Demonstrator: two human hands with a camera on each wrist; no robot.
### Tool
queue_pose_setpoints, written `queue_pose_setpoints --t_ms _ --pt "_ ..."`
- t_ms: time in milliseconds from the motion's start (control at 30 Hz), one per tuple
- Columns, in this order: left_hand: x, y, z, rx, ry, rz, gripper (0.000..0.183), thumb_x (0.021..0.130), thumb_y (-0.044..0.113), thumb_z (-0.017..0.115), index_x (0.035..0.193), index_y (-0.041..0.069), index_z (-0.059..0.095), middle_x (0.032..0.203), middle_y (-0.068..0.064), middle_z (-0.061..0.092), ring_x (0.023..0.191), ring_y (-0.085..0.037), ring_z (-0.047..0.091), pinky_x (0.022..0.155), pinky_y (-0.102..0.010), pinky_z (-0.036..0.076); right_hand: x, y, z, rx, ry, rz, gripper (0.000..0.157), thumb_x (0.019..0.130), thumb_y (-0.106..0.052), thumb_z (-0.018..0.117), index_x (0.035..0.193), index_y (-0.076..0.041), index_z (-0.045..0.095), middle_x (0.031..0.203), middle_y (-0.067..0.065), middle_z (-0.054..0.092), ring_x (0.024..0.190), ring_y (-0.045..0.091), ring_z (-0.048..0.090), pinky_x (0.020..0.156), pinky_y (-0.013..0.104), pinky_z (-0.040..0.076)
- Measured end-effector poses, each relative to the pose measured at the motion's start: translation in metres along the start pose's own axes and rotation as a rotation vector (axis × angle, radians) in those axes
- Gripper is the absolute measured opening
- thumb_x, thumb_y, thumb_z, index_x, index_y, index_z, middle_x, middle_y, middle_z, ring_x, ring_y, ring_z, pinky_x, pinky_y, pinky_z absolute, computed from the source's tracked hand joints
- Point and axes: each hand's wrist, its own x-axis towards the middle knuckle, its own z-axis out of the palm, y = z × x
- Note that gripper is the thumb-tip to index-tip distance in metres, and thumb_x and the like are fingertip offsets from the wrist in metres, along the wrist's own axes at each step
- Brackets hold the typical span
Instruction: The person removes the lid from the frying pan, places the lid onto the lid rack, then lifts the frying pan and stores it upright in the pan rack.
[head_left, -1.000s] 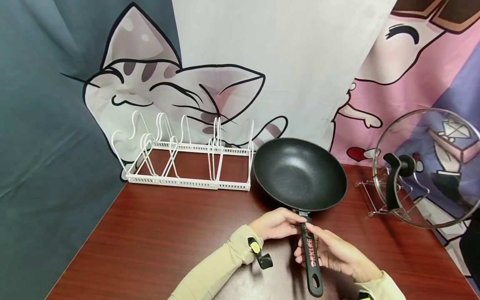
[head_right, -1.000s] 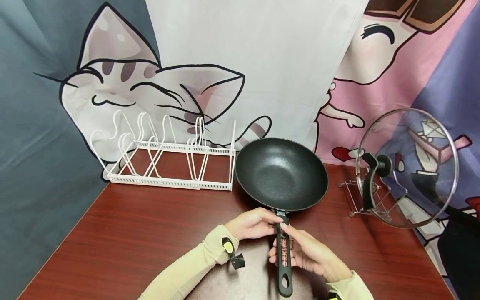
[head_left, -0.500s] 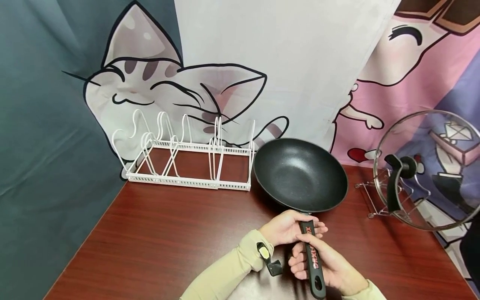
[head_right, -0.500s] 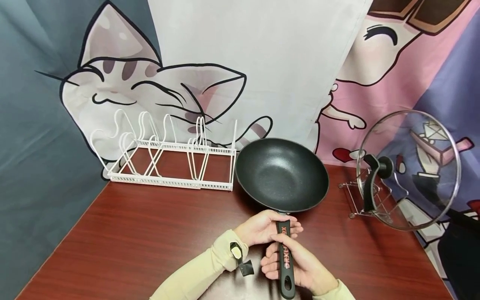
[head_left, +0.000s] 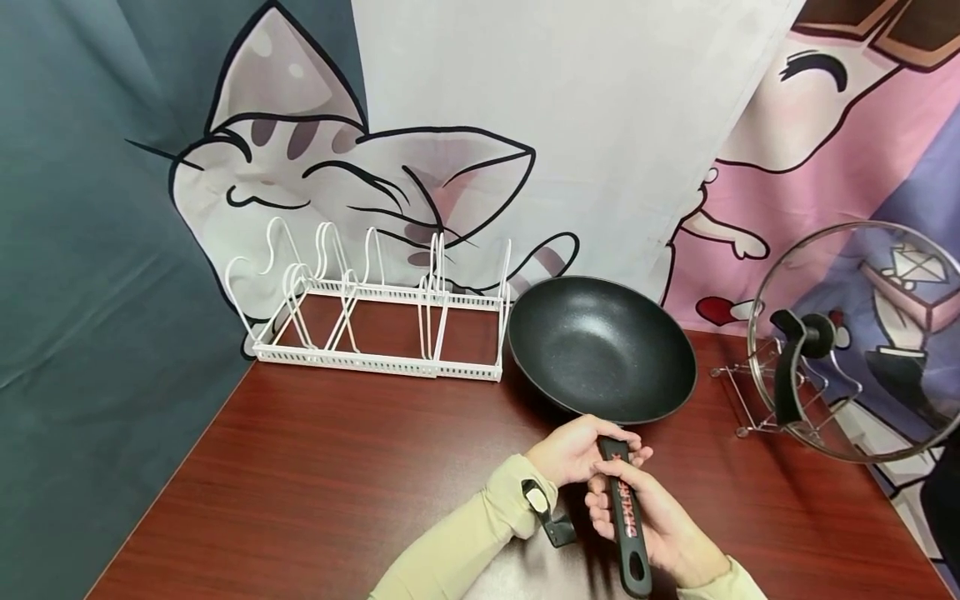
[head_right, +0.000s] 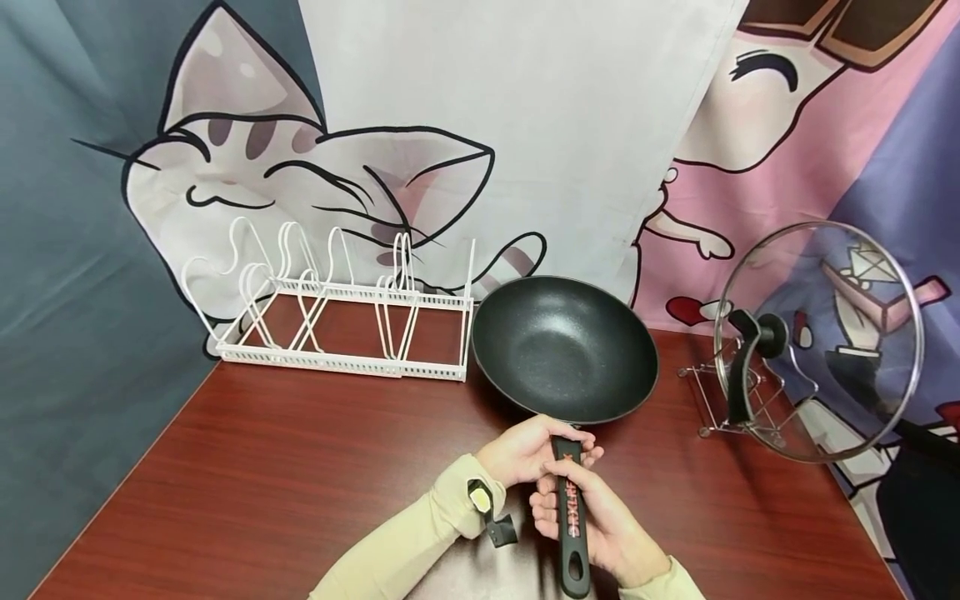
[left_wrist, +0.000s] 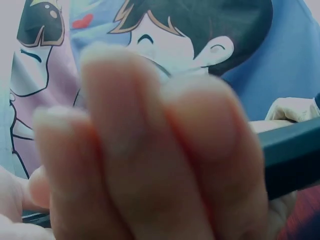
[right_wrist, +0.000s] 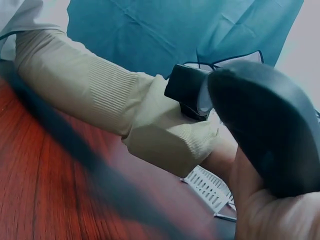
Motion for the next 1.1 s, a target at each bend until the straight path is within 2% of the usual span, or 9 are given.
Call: queue_pose_setpoints --t_ms 100,200,333,500,567,733,800,1000,1100 --pt "0.003 -0.001 0.001 -0.043 -0.009 0.027 0.011 0.075 0.007 0.046 0.076 0.0 0.054 0.076 -0.014 0.056 0.074 -0.02 0.058 0.082 -0.031 0.037 0.001 0.0 -0.002 0.014 -0.009 0.015 0.043 0.089 -0.027 0.017 0.074 -0.009 0.053 0.065 -0.002 0.054 0.055 0.006 0.053 0.063 0.025 0.046" --pt "0.006 -0.003 0.003 -0.084 -0.024 0.052 0.013 0.073 0.008 0.046 0.076 -0.002 0.054 0.077 -0.015 0.055 0.077 -0.024 0.058 0.084 -0.033 0.036 0.002 0.0 -0.003 0.075 -0.034 0.041 0.038 0.086 -0.028 0.019 0.062 -0.012 0.043 0.051 -0.008 0.037 0.043 0.002 0.038 0.057 0.022 0.046" --pt "0.01 -0.008 0.004 -0.09 -0.034 0.065 0.018 0.073 0.01 0.047 0.081 -0.005 0.054 0.082 -0.022 0.057 0.084 -0.03 0.057 0.082 -0.034 0.037 0.003 0.002 -0.005 0.142 -0.083 0.06 0.032 0.085 -0.03 0.022 0.057 -0.016 0.029 0.048 -0.009 0.02 0.039 0.001 0.027 0.05 0.016 0.042" --pt "0.014 -0.014 0.001 -0.044 -0.002 0.093 0.025 0.073 0.017 0.052 0.085 -0.005 0.056 0.089 -0.023 0.058 0.089 -0.029 0.055 0.079 -0.031 0.04 0.004 0.003 -0.004 0.162 -0.106 0.067 0.03 0.084 -0.028 0.022 0.056 -0.017 0.024 0.048 -0.009 0.018 0.038 0.0 0.023 0.046 0.013 0.037" --pt "0.027 -0.022 -0.008 -0.013 0.035 0.13 0.023 0.074 0.02 0.054 0.082 -0.001 0.057 0.084 -0.019 0.059 0.082 -0.026 0.058 0.073 -0.029 0.042 0.004 0.003 -0.004 0.159 -0.097 0.069 0.03 0.084 -0.027 0.023 0.056 -0.016 0.025 0.047 -0.009 0.018 0.039 0.0 0.023 0.047 0.014 0.038" --pt "0.031 -0.024 -0.009 -0.011 0.08 0.147 0.022 0.073 0.029 0.06 0.072 0.007 0.056 0.069 -0.006 0.058 0.068 -0.017 0.06 0.066 -0.025 0.045 0.002 0.002 -0.003 0.115 -0.053 0.05 0.029 0.083 -0.023 0.025 0.055 -0.015 0.031 0.048 -0.007 0.022 0.041 0.002 0.032 0.055 0.021 0.046" --pt "0.021 -0.018 -0.001 -0.037 0.081 0.12 0.022 0.071 0.029 0.061 0.069 0.009 0.054 0.065 -0.001 0.055 0.066 -0.014 0.058 0.065 -0.022 0.044 0.002 0.002 -0.002 0.097 -0.041 0.035 0.029 0.082 -0.022 0.024 0.056 -0.014 0.033 0.048 -0.006 0.025 0.042 0.003 0.035 0.058 0.024 0.047" --pt "0.019 -0.017 0.0 -0.06 0.072 0.098 0.021 0.07 0.025 0.063 0.063 0.01 0.051 0.061 0.002 0.05 0.06 -0.01 0.055 0.062 -0.019 0.044 0.001 0.0 -0.003 0.08 -0.056 0.035 0.029 0.083 -0.022 0.023 0.059 -0.013 0.036 0.05 -0.006 0.029 0.042 0.002 0.035 0.059 0.023 0.046" --pt "0.018 -0.017 0.0 -0.045 0.07 0.119 0.02 0.071 0.024 0.063 0.063 0.01 0.052 0.061 0.001 0.051 0.06 -0.012 0.056 0.063 -0.021 0.044 0.001 0.0 -0.003 0.083 -0.064 0.04 0.028 0.083 -0.023 0.024 0.06 -0.013 0.036 0.051 -0.006 0.028 0.043 0.002 0.033 0.057 0.019 0.045"
